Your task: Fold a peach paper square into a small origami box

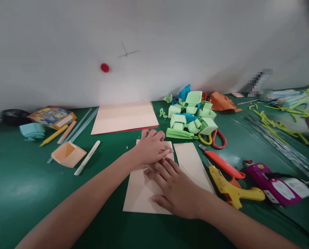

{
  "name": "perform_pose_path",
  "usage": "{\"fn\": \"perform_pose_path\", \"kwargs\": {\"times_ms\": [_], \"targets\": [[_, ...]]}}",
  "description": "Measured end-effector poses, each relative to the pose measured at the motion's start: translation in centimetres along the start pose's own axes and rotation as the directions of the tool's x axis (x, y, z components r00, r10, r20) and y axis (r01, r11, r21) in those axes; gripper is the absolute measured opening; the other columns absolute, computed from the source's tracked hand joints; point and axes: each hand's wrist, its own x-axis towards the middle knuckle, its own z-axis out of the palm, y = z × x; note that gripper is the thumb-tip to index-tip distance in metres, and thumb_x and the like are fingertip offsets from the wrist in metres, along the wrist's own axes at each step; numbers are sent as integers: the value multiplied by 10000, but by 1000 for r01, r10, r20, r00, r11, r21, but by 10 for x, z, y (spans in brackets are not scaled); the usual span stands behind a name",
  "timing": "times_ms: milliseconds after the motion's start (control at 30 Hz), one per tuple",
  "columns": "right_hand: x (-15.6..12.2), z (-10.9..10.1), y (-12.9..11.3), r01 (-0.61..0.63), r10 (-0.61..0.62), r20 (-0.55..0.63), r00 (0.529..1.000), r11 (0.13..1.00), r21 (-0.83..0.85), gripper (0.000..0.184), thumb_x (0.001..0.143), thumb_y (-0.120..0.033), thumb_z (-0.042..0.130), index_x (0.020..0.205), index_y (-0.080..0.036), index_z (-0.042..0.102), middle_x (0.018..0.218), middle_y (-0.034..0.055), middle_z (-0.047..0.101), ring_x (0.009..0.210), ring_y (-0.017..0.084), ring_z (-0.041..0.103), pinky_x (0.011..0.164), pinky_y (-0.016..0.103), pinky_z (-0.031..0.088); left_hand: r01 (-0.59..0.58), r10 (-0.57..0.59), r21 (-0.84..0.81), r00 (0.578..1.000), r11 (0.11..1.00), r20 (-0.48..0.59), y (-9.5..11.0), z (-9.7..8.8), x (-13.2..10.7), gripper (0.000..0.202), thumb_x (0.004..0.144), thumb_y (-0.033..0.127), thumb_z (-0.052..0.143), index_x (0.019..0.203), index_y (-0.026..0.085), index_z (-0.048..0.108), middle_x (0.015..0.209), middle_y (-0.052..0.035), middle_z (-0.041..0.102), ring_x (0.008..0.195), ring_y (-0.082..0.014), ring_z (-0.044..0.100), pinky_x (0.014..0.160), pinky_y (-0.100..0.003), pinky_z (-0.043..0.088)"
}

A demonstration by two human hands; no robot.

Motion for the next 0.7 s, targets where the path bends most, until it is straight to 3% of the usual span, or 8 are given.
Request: {"fn": "perform_pose_path", "kwargs": {"times_ms": [133, 333, 700], "targets": [[0, -2, 0, 5, -5, 13, 1000, 1000, 5, 687, 1060, -598, 285, 1597, -175, 353, 1706, 161, 187, 1567, 377, 119, 1261, 594, 85, 25, -25, -11, 1000, 1000, -8, -3, 5, 6, 365, 1043, 454, 437, 1043, 432, 801, 1172, -44, 533, 1040, -253, 423, 971, -487, 252], [0, -6, 0, -1, 0, 37, 999, 999, 37, 699, 1058, -609, 282, 1612, -184, 318, 1711, 142, 181, 1579, 349, 52, 1266, 578, 60, 115, -115, -3, 993, 993, -27, -8, 11, 6, 352, 1045, 407, 441, 1125, 406, 784, 1180, -61, 537, 1068, -266, 443, 958, -499, 275], [0, -8, -1, -12, 9, 58, 998, 999, 50, 706, 1056, -601, 297, 1614, -169, 312, 1707, 161, 174, 1578, 357, 53, 1262, 592, 48, 59, -60, 31, 998, 998, 16, -11, 13, 6, 357, 1046, 419, 436, 1332, 494, 636, 1439, -52, 457, 1228, -324, 410, 1002, -529, 306]]}}
